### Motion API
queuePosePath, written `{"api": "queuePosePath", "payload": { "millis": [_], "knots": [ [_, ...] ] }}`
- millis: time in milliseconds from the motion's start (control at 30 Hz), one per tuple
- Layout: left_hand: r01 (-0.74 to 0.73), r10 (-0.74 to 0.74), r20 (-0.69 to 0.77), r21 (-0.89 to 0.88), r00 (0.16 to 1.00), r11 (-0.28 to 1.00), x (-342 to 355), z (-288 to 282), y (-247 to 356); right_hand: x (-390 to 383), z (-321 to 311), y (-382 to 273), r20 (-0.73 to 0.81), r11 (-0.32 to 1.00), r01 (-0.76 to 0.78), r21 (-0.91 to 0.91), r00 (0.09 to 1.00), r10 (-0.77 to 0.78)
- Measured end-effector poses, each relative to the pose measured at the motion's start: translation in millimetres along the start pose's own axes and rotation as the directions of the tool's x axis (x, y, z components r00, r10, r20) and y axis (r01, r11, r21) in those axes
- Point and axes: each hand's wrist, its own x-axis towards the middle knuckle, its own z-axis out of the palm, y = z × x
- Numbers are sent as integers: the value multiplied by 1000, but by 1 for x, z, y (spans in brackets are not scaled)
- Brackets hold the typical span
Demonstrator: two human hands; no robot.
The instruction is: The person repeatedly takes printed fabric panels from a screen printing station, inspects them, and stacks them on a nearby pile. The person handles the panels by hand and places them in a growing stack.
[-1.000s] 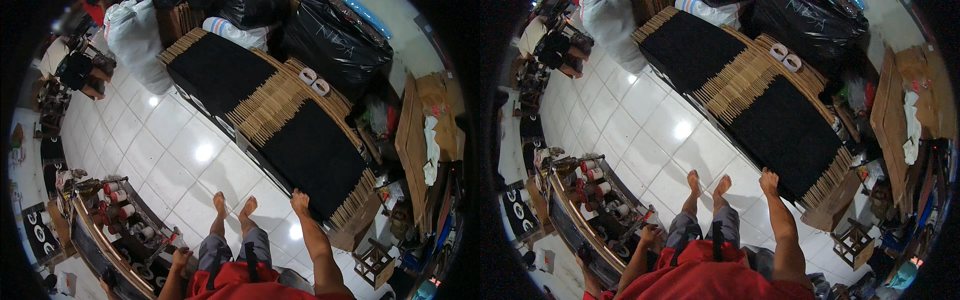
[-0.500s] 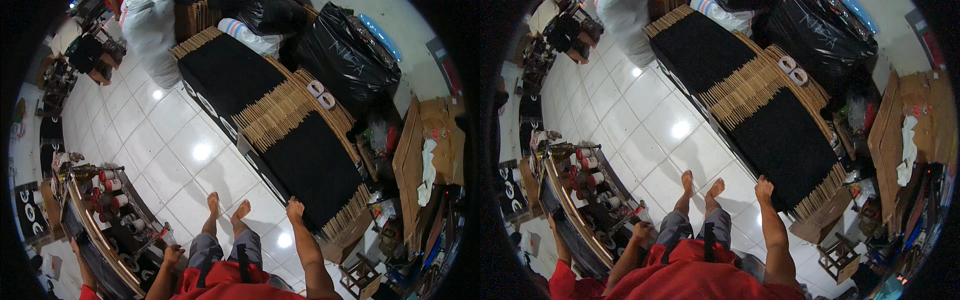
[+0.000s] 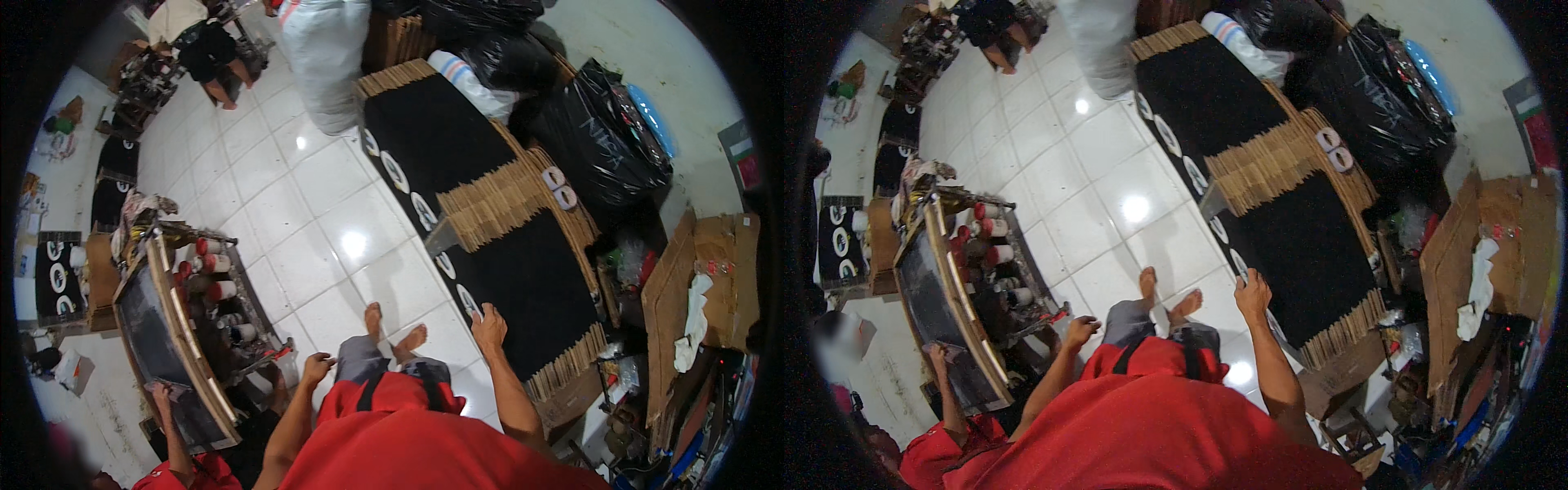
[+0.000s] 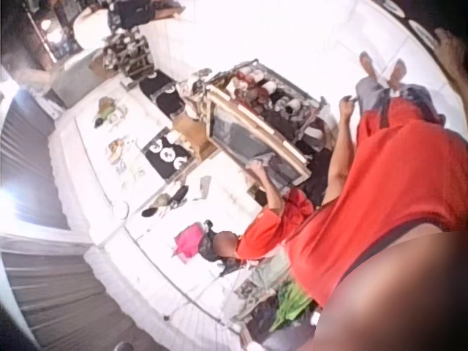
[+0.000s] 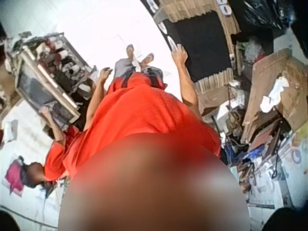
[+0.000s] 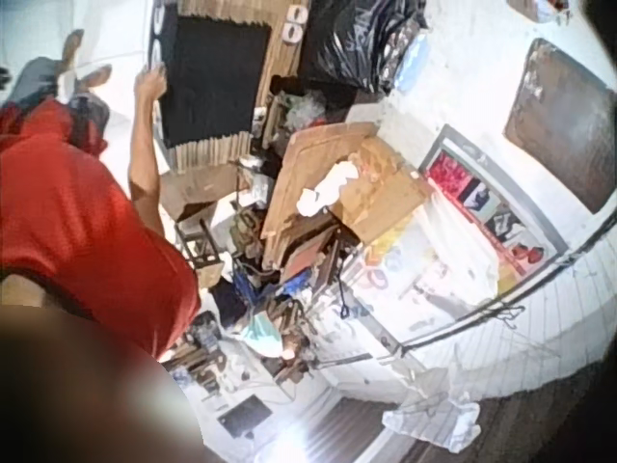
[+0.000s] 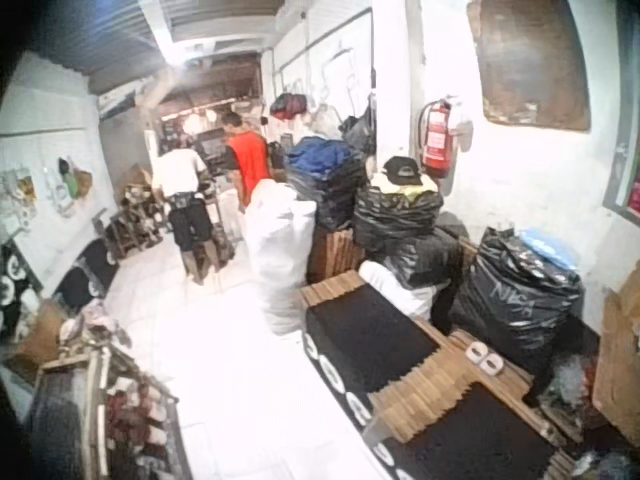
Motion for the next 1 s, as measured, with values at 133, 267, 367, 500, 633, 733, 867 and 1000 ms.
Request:
{"api": "queuePosePath", "payload": {
  "millis": [133, 267, 367, 500, 633, 733, 867, 1000],
  "knots": [
    [89, -94, -22, -184, 995, 979, 6, -6, -11, 14, -42, -126, -102, 810, 357, 465, 931, -352],
    [185, -196, -3, -311, 981, 932, 34, -14, -46, 14, -156, -272, -201, 422, 625, 657, 685, -701],
    [163, -186, -24, -379, 982, 911, 61, -21, -70, 8, -262, -360, -433, -213, 848, 485, 21, -901],
    [222, -254, -19, -427, 967, 877, 75, -52, -48, -40, -321, -471, -756, -552, 639, 536, 74, -650],
    [114, -199, -108, -525, 974, 843, 72, -94, -6, -49, -342, -527, -819, -560, 724, 403, 12, -574],
    [25, -175, -187, -612, 967, 791, 74, -109, -12, -37, -355, -539, -664, -543, 647, 535, -75, -744],
    [90, -279, -179, -671, 944, 736, 86, -104, -56, 22, -357, -556, -648, -677, 551, 488, -291, -704],
    [155, -187, -207, -162, 960, 975, 81, -65, -109, 85, -292, -562, -275, -306, 682, 664, -158, -949]
  ]
}}
